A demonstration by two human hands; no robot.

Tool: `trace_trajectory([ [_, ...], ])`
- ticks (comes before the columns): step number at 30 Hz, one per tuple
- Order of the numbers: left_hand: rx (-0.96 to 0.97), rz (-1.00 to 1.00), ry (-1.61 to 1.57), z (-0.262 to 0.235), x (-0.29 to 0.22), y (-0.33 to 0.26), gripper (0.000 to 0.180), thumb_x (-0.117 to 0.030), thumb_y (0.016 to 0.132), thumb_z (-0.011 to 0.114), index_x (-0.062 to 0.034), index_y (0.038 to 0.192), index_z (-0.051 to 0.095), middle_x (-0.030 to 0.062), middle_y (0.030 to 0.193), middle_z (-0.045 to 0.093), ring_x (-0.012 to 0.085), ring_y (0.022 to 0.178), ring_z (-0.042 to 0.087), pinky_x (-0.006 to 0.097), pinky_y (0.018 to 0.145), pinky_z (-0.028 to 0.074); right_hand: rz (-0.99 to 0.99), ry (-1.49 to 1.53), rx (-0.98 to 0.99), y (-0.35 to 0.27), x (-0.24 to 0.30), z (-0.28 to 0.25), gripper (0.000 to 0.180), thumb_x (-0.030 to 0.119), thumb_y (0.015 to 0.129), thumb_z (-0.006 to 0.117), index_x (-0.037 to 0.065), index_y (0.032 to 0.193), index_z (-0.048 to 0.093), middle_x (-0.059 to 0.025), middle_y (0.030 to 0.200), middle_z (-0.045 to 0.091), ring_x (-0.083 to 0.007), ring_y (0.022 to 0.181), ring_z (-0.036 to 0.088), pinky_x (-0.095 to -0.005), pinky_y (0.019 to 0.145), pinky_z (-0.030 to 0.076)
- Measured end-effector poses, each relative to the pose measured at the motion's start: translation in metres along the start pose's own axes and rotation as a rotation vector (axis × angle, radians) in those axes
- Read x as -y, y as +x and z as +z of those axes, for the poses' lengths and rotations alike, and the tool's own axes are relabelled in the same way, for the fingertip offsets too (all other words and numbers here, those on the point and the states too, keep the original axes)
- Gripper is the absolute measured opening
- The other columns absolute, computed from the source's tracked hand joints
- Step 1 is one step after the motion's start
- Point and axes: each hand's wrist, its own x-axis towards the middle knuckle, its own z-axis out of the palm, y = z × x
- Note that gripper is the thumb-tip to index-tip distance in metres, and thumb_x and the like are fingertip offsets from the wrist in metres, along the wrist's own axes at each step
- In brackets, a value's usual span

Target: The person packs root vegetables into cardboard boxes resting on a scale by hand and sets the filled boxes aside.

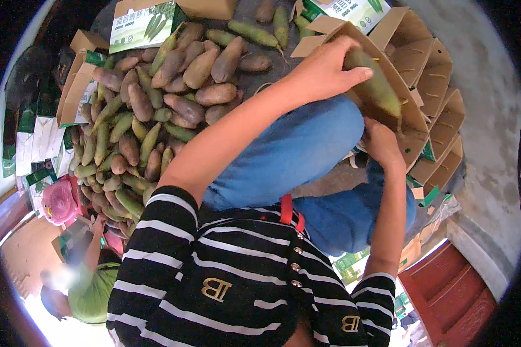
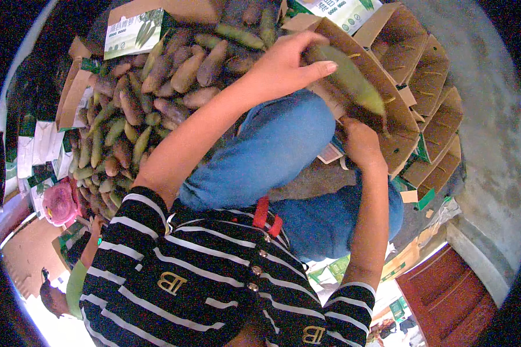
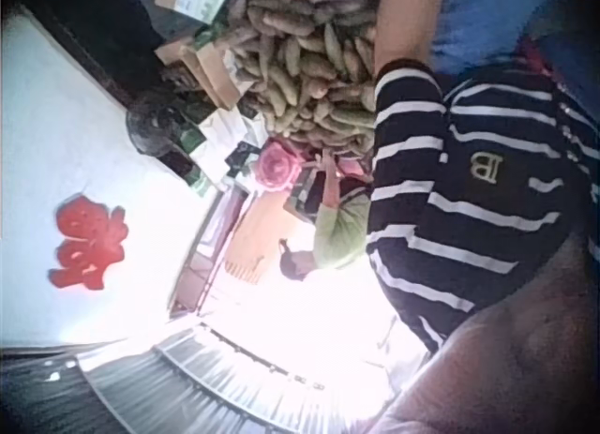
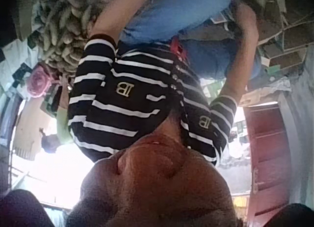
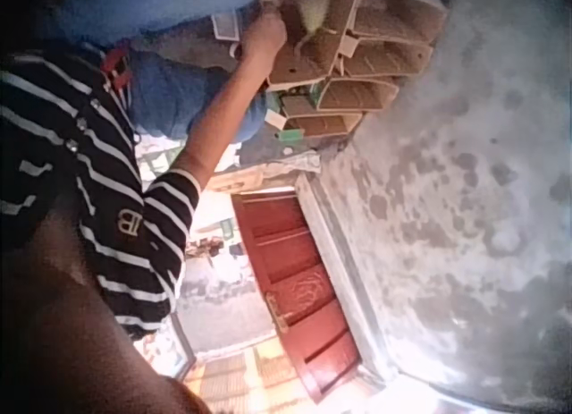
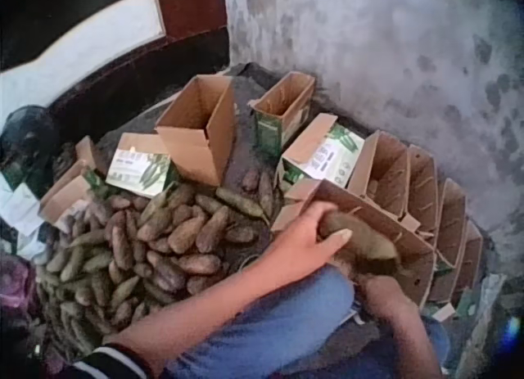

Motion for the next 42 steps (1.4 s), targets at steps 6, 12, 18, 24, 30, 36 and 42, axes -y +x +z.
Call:
trace_trajectory([
  [6,0.131,-0.274,0.264,-0.066,0.037,-0.033,0.041,-0.028,0.08,0.057,-0.0011,0.11,0.048,0.0143,0.104,0.057,0.0207,0.094,0.056,0.03,0.08,0.044,0.004,-0.041,0.049,-0.004,0.003,-0.01,0.031,0.002,0.072,0.049,0.007,0.102,0.055,-0.0183,0.097,0.057,-0.0339,0.091,0.053,-0.0407,0.078,0.043],
  [12,0.425,-0.731,0.89,-0.191,0.132,-0.197,0.032,-0.029,0.074,0.058,-0.0014,0.087,0.051,0.0185,0.087,0.058,0.0343,0.085,0.055,0.038,0.07,0.044,0.004,-0.015,0.021,-0.001,0.011,-0.011,0.029,0.003,0.073,0.052,0.006,0.102,0.055,-0.0182,0.098,0.057,-0.035,0.092,0.052,-0.0391,0.079,0.042],
  [18,0.937,-1.054,1.047,-0.205,0.14,-0.35,0.071,-0.05,0.057,0.068,-0.0007,0.104,0.046,0.0202,0.097,0.057,0.0348,0.093,0.054,0.039,0.078,0.044,0.001,0.022,0.006,-0.003,0.011,-0.011,0.027,0.002,0.072,0.051,0.004,0.098,0.056,-0.0186,0.096,0.057,-0.036,0.091,0.052,-0.0398,0.077,0.042],
  [24,0.649,-1.455,0.886,-0.198,0.157,-0.386,0.094,-0.058,0.048,0.071,0.0043,0.111,0.04,0.0242,0.105,0.053,0.0349,0.098,0.053,0.04,0.082,0.043,0.038,-0.001,0.039,-0.003,0.013,-0.014,0.031,0.0,0.07,0.051,0.006,0.099,0.056,-0.0182,0.097,0.057,-0.0354,0.092,0.052,-0.0398,0.077,0.042],
  [30,0.506,-1.398,0.863,-0.195,0.164,-0.406,0.086,-0.049,0.05,0.075,0.0026,0.109,0.041,0.0242,0.098,0.056,0.0368,0.092,0.055,0.042,0.078,0.045,0.052,-0.049,0.047,-0.002,-0.003,0.0,0.032,0.006,0.072,0.053,0.008,0.104,0.054,-0.0183,0.099,0.056,-0.0347,0.092,0.052,-0.0397,0.078,0.042],
  [36,0.279,-0.967,0.764,-0.185,0.06,-0.237,0.07,-0.031,0.058,0.072,0.0022,0.11,0.041,0.0186,0.1,0.055,0.0274,0.093,0.053,0.035,0.08,0.041,0.009,-0.083,0.052,0.002,0.002,-0.002,0.024,0.007,0.073,0.052,0.005,0.096,0.056,-0.0166,0.093,0.058,-0.0335,0.087,0.054,-0.0409,0.073,0.044],
  [42,-0.107,-0.275,0.609,-0.143,-0.012,-0.082,0.065,-0.018,0.062,0.071,0.001,0.116,0.04,0.0136,0.105,0.051,0.0217,0.098,0.049,0.033,0.086,0.039,0.056,-0.088,0.044,0.001,0.004,0.002,0.022,0.007,0.072,0.051,0.006,0.093,0.056,-0.0168,0.089,0.058,-0.0328,0.085,0.055,-0.041,0.072,0.044],
])
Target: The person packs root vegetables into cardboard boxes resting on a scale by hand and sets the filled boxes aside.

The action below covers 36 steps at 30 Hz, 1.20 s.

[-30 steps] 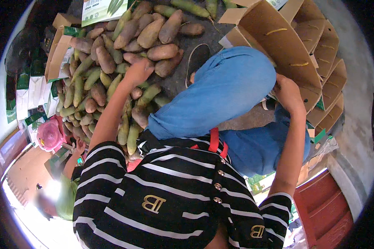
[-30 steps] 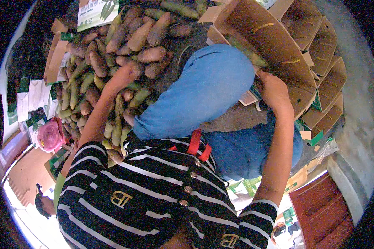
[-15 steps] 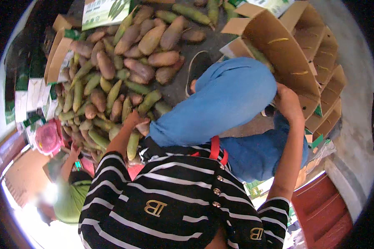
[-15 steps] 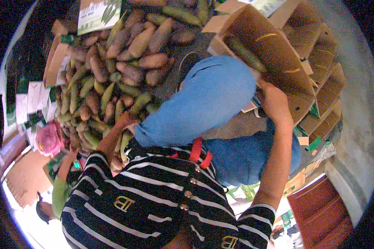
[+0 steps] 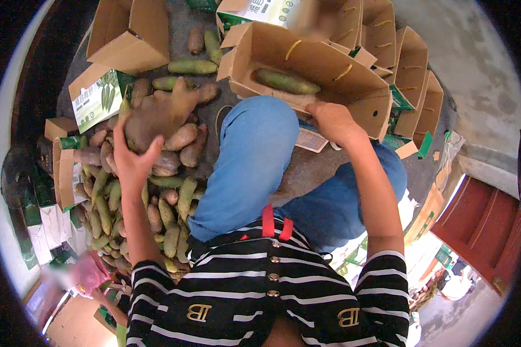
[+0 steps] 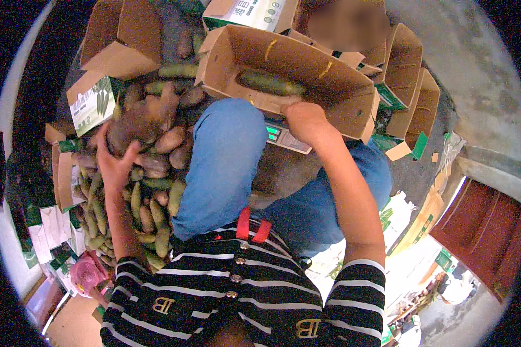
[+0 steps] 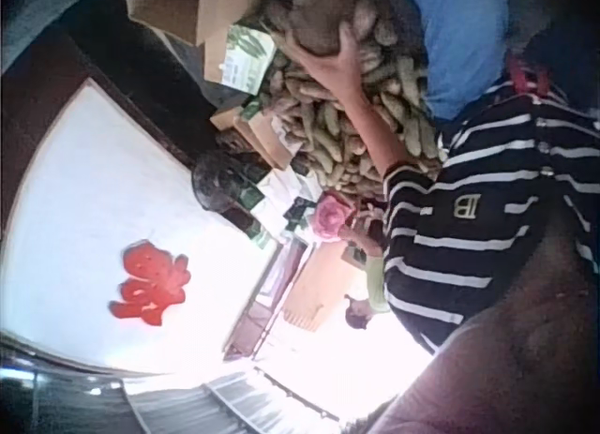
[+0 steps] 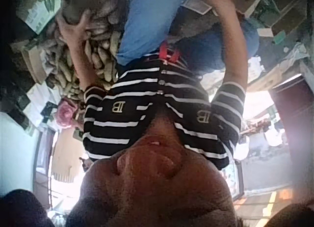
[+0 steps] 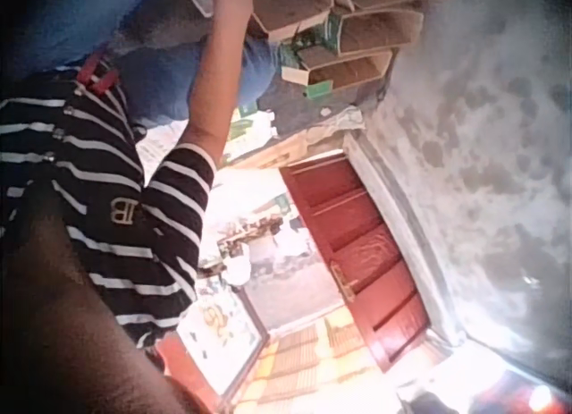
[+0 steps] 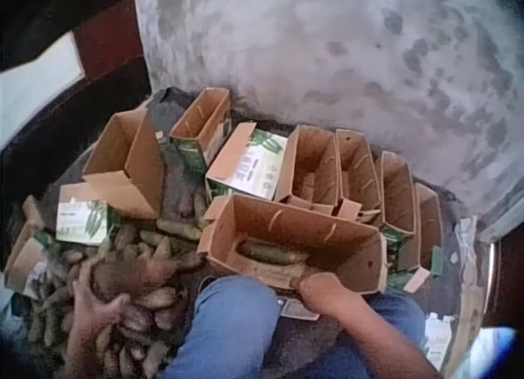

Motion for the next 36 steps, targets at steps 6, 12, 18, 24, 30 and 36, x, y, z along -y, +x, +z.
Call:
trace_trajectory([
  [6,0.084,0.169,-0.343,0.07,-0.09,0.058,0.068,-0.029,0.058,0.074,0.0005,0.113,0.045,0.0135,0.105,0.052,0.0211,0.098,0.05,0.032,0.084,0.041,-0.048,-0.02,0.002,0.001,0.003,-0.003,0.022,0.005,0.072,0.049,0.005,0.092,0.057,-0.0176,0.086,0.059,-0.0323,0.083,0.057,-0.0417,0.068,0.046],
  [12,0.345,0.153,-0.429,0.175,-0.107,0.078,0.069,-0.036,0.06,0.074,0.002,0.111,0.047,0.0145,0.103,0.055,0.0214,0.095,0.053,0.031,0.084,0.041,-0.058,-0.052,-0.04,-0.002,0.0,0.001,0.021,0.005,0.072,0.047,0.004,0.09,0.057,-0.0176,0.082,0.061,-0.0322,0.079,0.06,-0.0419,0.064,0.048],
  [18,0.632,-0.011,-0.267,0.218,-0.076,0.098,0.087,-0.05,0.052,0.071,0.0106,0.109,0.045,0.0238,0.107,0.051,0.0301,0.101,0.051,0.035,0.086,0.04,-0.058,-0.051,0.001,0.004,0.002,-0.002,0.02,0.009,0.077,0.042,0.004,0.09,0.057,-0.0189,0.083,0.06,-0.0337,0.08,0.059,-0.0435,0.066,0.048],
  [24,0.649,0.256,-0.118,0.235,-0.075,0.097,0.087,-0.054,0.054,0.068,0.0069,0.111,0.047,0.0253,0.111,0.05,0.0336,0.102,0.05,0.035,0.09,0.038,-0.032,0.052,0.031,0.004,-0.005,-0.003,0.029,0.005,0.072,0.049,0.007,0.1,0.056,-0.0188,0.094,0.057,-0.0347,0.089,0.054,-0.0414,0.075,0.042],
  [30,0.368,0.39,0.066,0.203,-0.087,0.082,0.041,-0.03,0.07,0.06,-0.0039,0.102,0.055,0.0156,0.101,0.055,0.0308,0.095,0.051,0.038,0.084,0.041,0.021,0.113,0.054,0.001,0.001,-0.011,0.029,0.0,0.07,0.052,0.005,0.098,0.056,-0.0181,0.094,0.058,-0.0353,0.088,0.053,-0.0401,0.074,0.042],
  [36,-0.121,0.4,-0.04,0.118,-0.002,0.041,0.022,-0.009,0.07,0.057,-0.0056,0.092,0.057,0.0129,0.097,0.056,0.0311,0.095,0.05,0.039,0.085,0.04,-0.02,0.16,0.006,-0.006,0.011,-0.018,0.03,-0.002,0.069,0.051,0.004,0.098,0.055,-0.019,0.092,0.058,-0.0355,0.088,0.054,-0.0382,0.073,0.043],
])
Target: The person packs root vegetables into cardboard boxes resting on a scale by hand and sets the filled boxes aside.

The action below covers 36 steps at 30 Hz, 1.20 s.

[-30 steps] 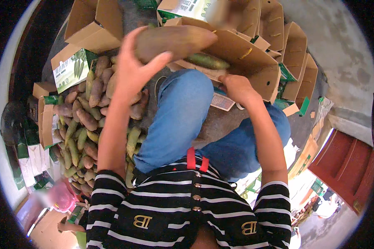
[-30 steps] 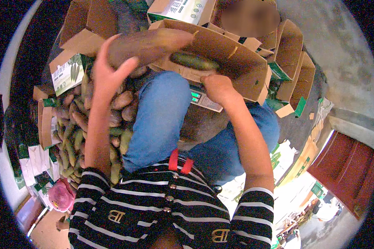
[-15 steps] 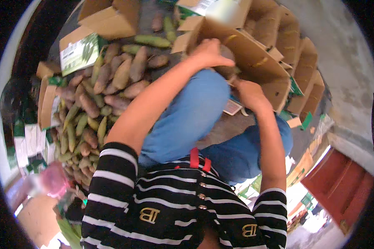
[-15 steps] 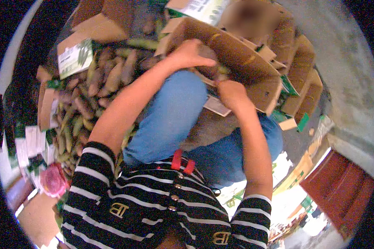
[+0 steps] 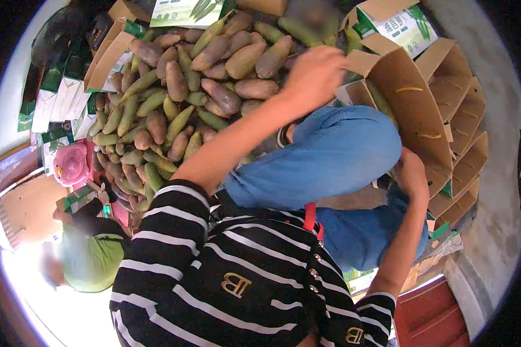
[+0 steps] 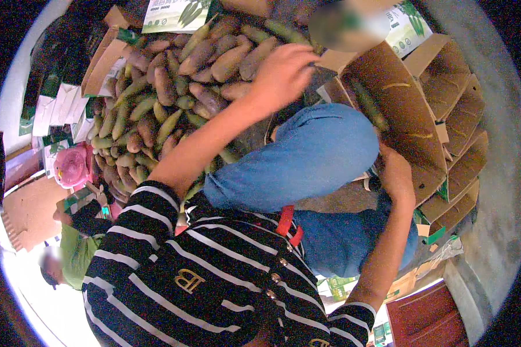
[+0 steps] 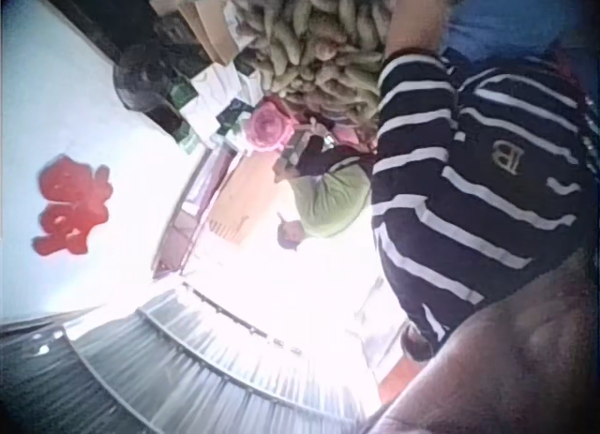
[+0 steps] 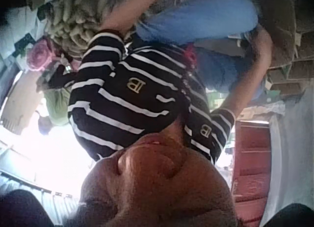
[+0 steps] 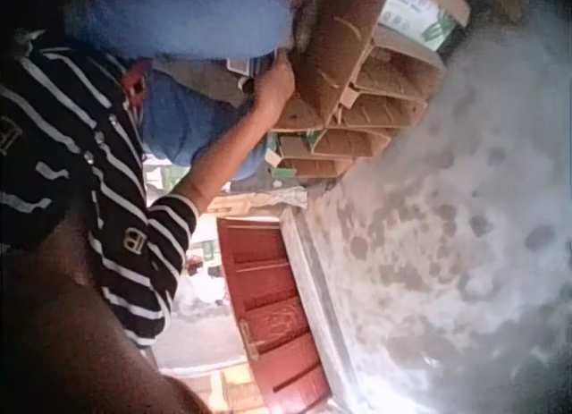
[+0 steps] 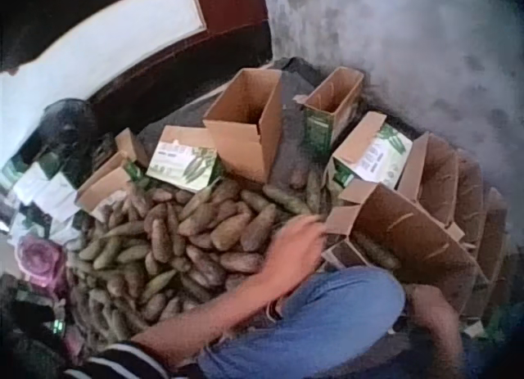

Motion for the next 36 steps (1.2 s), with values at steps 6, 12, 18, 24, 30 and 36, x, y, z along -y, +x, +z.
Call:
trace_trajectory([
  [6,0.285,-0.512,0.811,-0.146,0.127,-0.181,0.049,-0.024,0.067,0.061,-0.0056,0.111,0.046,0.0162,0.11,0.047,0.0331,0.104,0.043,0.041,0.086,0.039,-0.002,-0.012,0.031,0.002,0.009,-0.005,0.026,-0.001,0.069,0.053,0.003,0.094,0.055,-0.0194,0.09,0.058,-0.0363,0.086,0.054,-0.0379,0.072,0.043],
  [12,1.06,-1.239,1.271,-0.263,0.131,-0.269,0.05,-0.021,0.068,0.065,-0.0126,0.112,0.043,0.0158,0.105,0.049,0.0332,0.092,0.055,0.044,0.064,0.049,-0.025,0.006,0.011,0.0,0.002,-0.002,0.027,0.001,0.067,0.054,0.002,0.094,0.055,-0.0205,0.091,0.057,-0.038,0.086,0.053,-0.0393,0.072,0.043],
  [18,0.845,-1.17,1.25,-0.285,0.172,-0.33,0.049,-0.017,0.072,0.06,-0.0131,0.115,0.037,0.0198,0.101,0.053,0.033,0.083,0.059,0.041,0.06,0.051,-0.037,-0.028,-0.023,0.0,0.003,0.0,0.024,0.0,0.07,0.05,0.003,0.094,0.056,-0.0205,0.092,0.057,-0.0382,0.089,0.052,-0.0395,0.074,0.043],
  [24,1.0,-1.083,1.116,-0.276,0.163,-0.262,0.037,-0.025,0.069,0.058,-0.0085,0.102,0.052,0.0139,0.09,0.06,0.0297,0.078,0.061,0.041,0.062,0.05,-0.06,-0.029,-0.011,0.002,-0.004,0.002,0.026,-0.001,0.072,0.048,0.003,0.096,0.056,-0.02,0.094,0.057,-0.0376,0.09,0.052,-0.0387,0.076,0.042],
  [30,1.108,-0.901,0.87,-0.244,0.138,-0.167,0.044,-0.037,0.061,0.064,-0.0007,0.086,0.06,0.0138,0.087,0.062,0.0287,0.077,0.06,0.04,0.064,0.048,-0.036,-0.039,-0.026,0.002,-0.01,0.004,0.029,-0.001,0.071,0.05,0.006,0.098,0.056,-0.0187,0.095,0.057,-0.0359,0.09,0.052,-0.038,0.076,0.042],
  [36,0.775,-0.877,-0.129,-0.205,0.066,-0.054,0.055,-0.027,0.074,0.064,-0.0013,0.118,0.043,0.0079,0.094,0.056,0.0165,0.079,0.056,0.03,0.069,0.046,-0.036,-0.095,-0.027,0.003,-0.026,0.017,0.034,0.004,0.072,0.053,0.01,0.105,0.054,-0.0165,0.1,0.056,-0.0339,0.093,0.052,-0.0388,0.079,0.042],
])
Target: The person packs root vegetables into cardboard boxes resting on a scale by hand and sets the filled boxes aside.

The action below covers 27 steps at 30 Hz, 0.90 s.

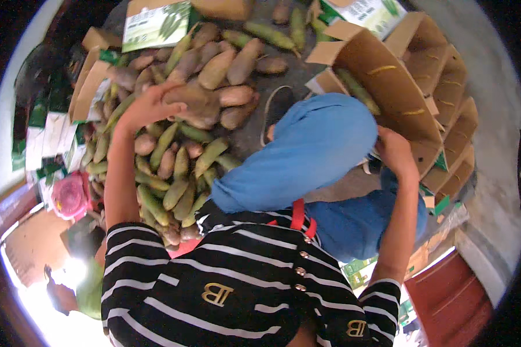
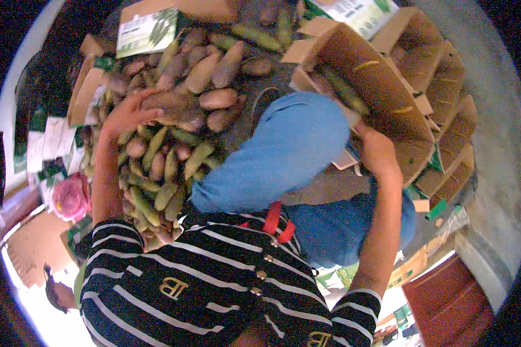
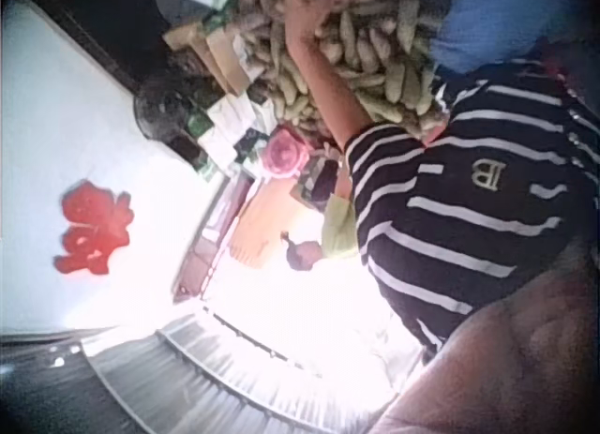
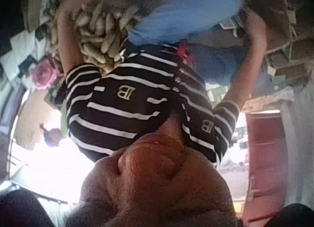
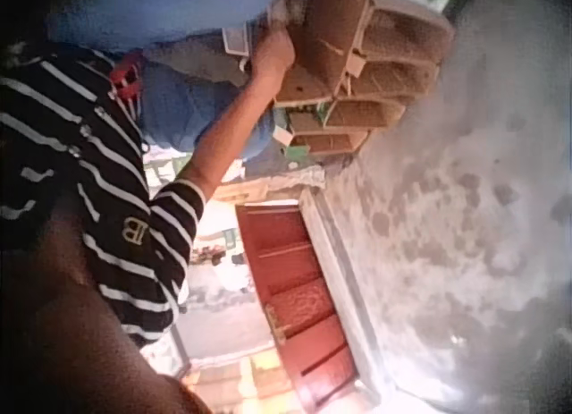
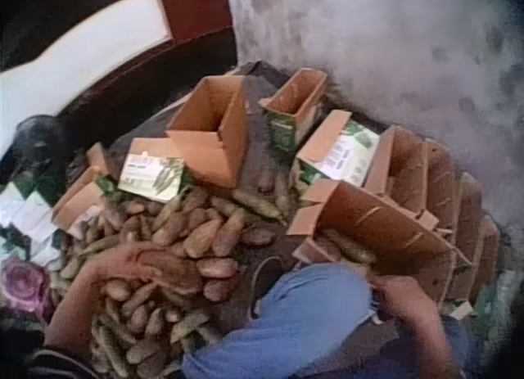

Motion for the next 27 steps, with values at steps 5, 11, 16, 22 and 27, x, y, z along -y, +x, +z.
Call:
trace_trajectory([
  [5,-0.137,0.667,-0.247,0.028,-0.119,0.024,0.052,-0.018,0.077,0.061,-0.0029,0.122,0.041,0.0078,0.11,0.052,0.0159,0.098,0.051,0.029,0.086,0.041,0.05,-0.013,0.065,0.003,0.012,-0.005,0.032,0.005,0.073,0.053,0.008,0.105,0.053,-0.0179,0.099,0.056,-0.0348,0.092,0.052,-0.0407,0.078,0.042],
  [11,-0.257,1.014,-0.043,0.119,-0.21,0.087,0.051,-0.033,0.072,0.064,-0.0029,0.111,0.05,0.0156,0.103,0.057,0.0225,0.095,0.056,0.032,0.083,0.043,0.0,0.018,0.031,0.002,0.014,-0.01,0.026,0.005,0.072,0.054,0.005,0.098,0.056,-0.0199,0.094,0.057,-0.036,0.088,0.053,-0.0409,0.075,0.042],
  [16,-0.394,0.772,0.242,0.158,-0.216,0.105,0.036,-0.026,0.075,0.058,-0.0053,0.104,0.053,0.0164,0.1,0.056,0.0307,0.092,0.054,0.036,0.08,0.044,0.068,0.052,0.034,0.001,0.022,-0.015,0.024,0.005,0.069,0.055,0.003,0.093,0.057,-0.0206,0.091,0.057,-0.0375,0.086,0.053,-0.0402,0.073,0.043],
  [22,-0.687,0.587,0.095,0.143,-0.073,0.097,0.033,-0.022,0.074,0.057,-0.0055,0.103,0.052,0.014,0.1,0.055,0.0301,0.093,0.053,0.036,0.078,0.044,0.053,0.055,0.028,-0.001,0.026,-0.016,0.024,0.003,0.068,0.054,0.003,0.092,0.057,-0.0201,0.093,0.057,-0.0373,0.089,0.052,-0.0395,0.075,0.042],
  [27,-0.694,0.026,0.465,0.119,0.098,0.042,0.042,-0.02,0.071,0.059,-0.006,0.109,0.046,0.0174,0.102,0.053,0.0331,0.093,0.052,0.04,0.077,0.044,0.05,0.075,0.055,-0.002,0.037,-0.023,0.024,0.004,0.068,0.054,0.002,0.092,0.057,-0.0205,0.093,0.057,-0.0376,0.09,0.052,-0.0401,0.075,0.042],
])
